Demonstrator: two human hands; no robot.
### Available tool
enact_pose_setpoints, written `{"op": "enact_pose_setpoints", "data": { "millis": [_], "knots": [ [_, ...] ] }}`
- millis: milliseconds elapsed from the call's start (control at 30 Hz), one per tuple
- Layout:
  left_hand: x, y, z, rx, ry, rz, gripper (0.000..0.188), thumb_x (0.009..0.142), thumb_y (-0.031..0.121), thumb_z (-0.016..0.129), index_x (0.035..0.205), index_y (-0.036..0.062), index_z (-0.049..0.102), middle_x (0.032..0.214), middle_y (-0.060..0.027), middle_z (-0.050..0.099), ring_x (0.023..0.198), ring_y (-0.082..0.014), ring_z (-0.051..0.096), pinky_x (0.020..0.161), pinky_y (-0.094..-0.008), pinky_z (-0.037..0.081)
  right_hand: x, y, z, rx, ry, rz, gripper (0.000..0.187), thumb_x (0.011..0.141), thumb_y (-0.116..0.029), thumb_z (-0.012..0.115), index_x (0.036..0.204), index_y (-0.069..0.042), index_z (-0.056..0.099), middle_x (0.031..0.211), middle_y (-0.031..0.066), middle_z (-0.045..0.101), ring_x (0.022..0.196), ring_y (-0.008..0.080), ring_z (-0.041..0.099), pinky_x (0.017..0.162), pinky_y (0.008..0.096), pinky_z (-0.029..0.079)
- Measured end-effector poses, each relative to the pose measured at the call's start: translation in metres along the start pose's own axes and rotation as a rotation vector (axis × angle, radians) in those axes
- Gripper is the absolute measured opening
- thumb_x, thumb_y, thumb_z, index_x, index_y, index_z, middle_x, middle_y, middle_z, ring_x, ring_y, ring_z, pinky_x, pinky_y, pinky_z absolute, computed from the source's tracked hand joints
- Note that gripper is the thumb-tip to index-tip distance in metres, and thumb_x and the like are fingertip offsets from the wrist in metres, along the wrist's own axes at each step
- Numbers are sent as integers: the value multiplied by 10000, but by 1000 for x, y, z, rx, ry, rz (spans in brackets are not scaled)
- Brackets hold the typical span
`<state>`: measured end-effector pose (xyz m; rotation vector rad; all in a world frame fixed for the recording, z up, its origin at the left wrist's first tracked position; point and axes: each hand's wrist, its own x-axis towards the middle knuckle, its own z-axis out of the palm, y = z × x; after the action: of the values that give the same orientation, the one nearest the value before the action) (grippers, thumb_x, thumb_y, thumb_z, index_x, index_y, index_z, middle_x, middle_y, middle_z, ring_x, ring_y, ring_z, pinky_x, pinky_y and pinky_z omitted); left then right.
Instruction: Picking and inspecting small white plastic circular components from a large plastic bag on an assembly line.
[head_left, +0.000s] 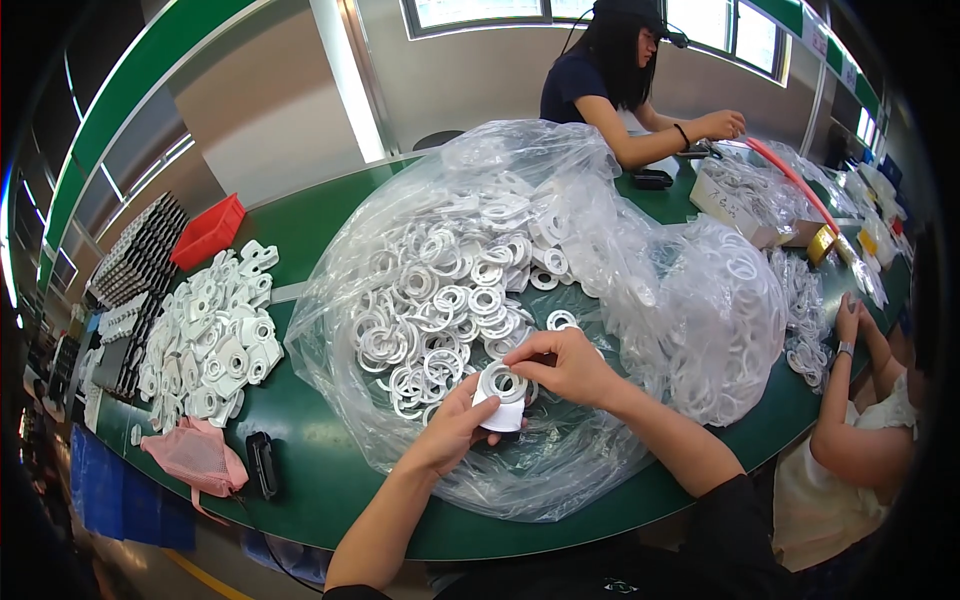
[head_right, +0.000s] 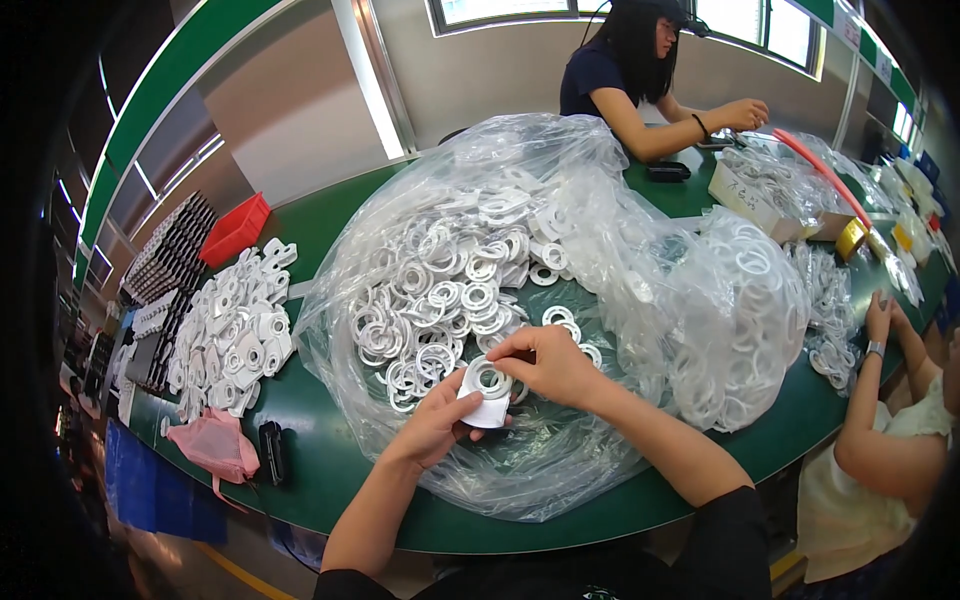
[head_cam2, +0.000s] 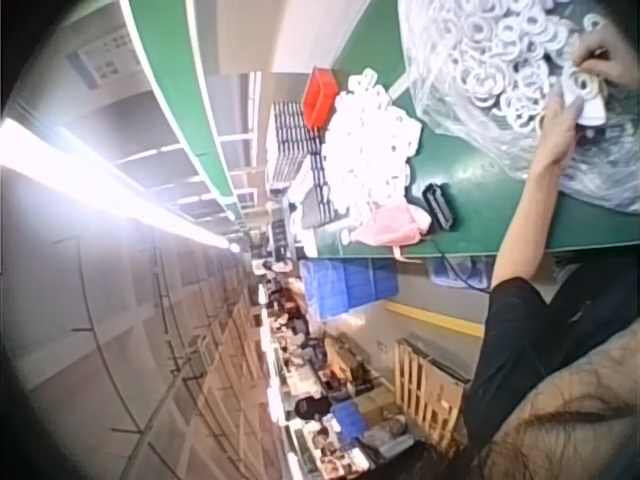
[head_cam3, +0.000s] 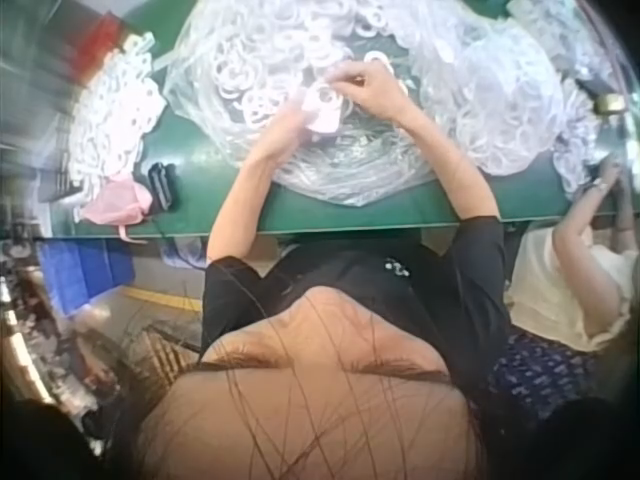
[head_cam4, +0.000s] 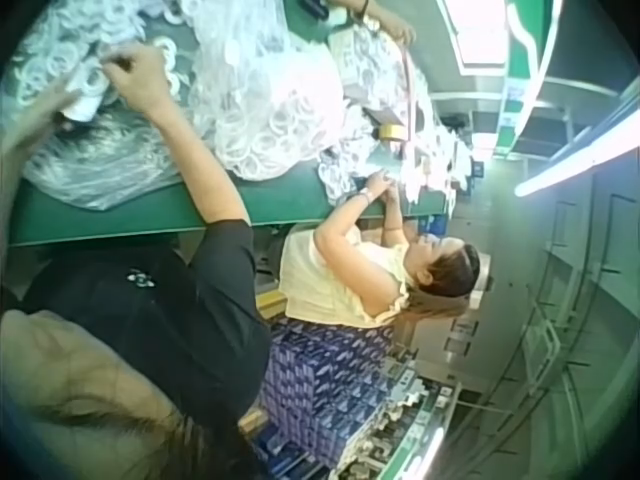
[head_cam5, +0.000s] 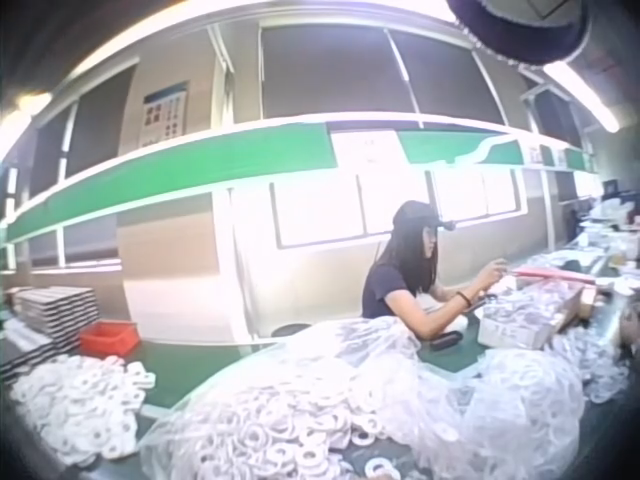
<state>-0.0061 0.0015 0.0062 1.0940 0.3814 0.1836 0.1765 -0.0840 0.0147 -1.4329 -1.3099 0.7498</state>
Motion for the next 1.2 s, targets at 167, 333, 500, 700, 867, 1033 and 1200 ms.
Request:
{"op": "enact_pose_setpoints", "data": {
  "millis": [167, 333, 500, 700, 867, 1033, 1200],
  "knots": [
    [-1, -3, -5, 79, 58, 33, 418, 874, 78, 479, 1278, 29, 383, 1083, -135, 611, 847, -191, 663, 509, -185, 451, -4, -11, 7, 26, 24, 31, 156, 783, -41, 668, 931, 7, 677, 830, 65, 671, 743, 92, 613, 672, 219, 493],
    [-1, -8, -2, 133, 101, 60, 372, 873, 87, 504, 1230, 12, 430, 1009, -117, 623, 816, -183, 663, 573, -201, 492, -6, -20, 12, -157, 188, -127, 163, 796, -101, 675, 935, -17, 683, 809, 52, 633, 731, 113, 581, 645, 225, 451],
    [-3, -7, 7, 569, 138, 293, 292, 870, 100, 544, 1144, 4, 509, 890, -84, 616, 768, -148, 612, 689, -270, 485, -1, 3, -3, -9, -87, -11, 170, 825, -113, 651, 953, -4, 674, 807, 57, 634, 740, 104, 580, 657, 222, 444],
    [-2, -8, 4, 835, 275, 373, 223, 916, 213, 487, 930, 3, 560, 667, -132, 536, 606, -188, 541, 566, -337, 402, -3, -4, 0, -123, -188, -94, 142, 847, -135, 619, 889, 0, 623, 767, 64, 626, 711, 121, 588, 640, 250, 455],
    [-3, -9, 2, 979, 283, 315, 234, 921, 204, 470, 840, 5, 561, 585, -131, 467, 529, -195, 490, 539, -328, 381, -8, -11, 7, -328, -171, -181, 154, 846, -169, 590, 818, -19, 583, 716, 108, 574, 647, 208, 566, 597, 305, 427],
    [6, -22, 0, 555, 433, 457, 258, 956, 193, 424, 848, -5, 549, 737, -73, 568, 687, -114, 522, 595, -284, 401, -1, -3, 11, 256, -25, 58, 220, 923, -207, 541, 936, 6, 595, 740, -10, 592, 691, 42, 519, 610, 226, 425],
    [4, -21, 13, 305, 205, 450, 237, 980, 196, 380, 1139, 22, 409, 1028, -69, 520, 894, -143, 541, 815, -294, 471, -2, 3, 15, 355, -2, 81, 225, 922, -195, 539, 982, 11, 607, 832, 14, 624, 765, 50, 540, 656, 221, 438]
  ]
}}
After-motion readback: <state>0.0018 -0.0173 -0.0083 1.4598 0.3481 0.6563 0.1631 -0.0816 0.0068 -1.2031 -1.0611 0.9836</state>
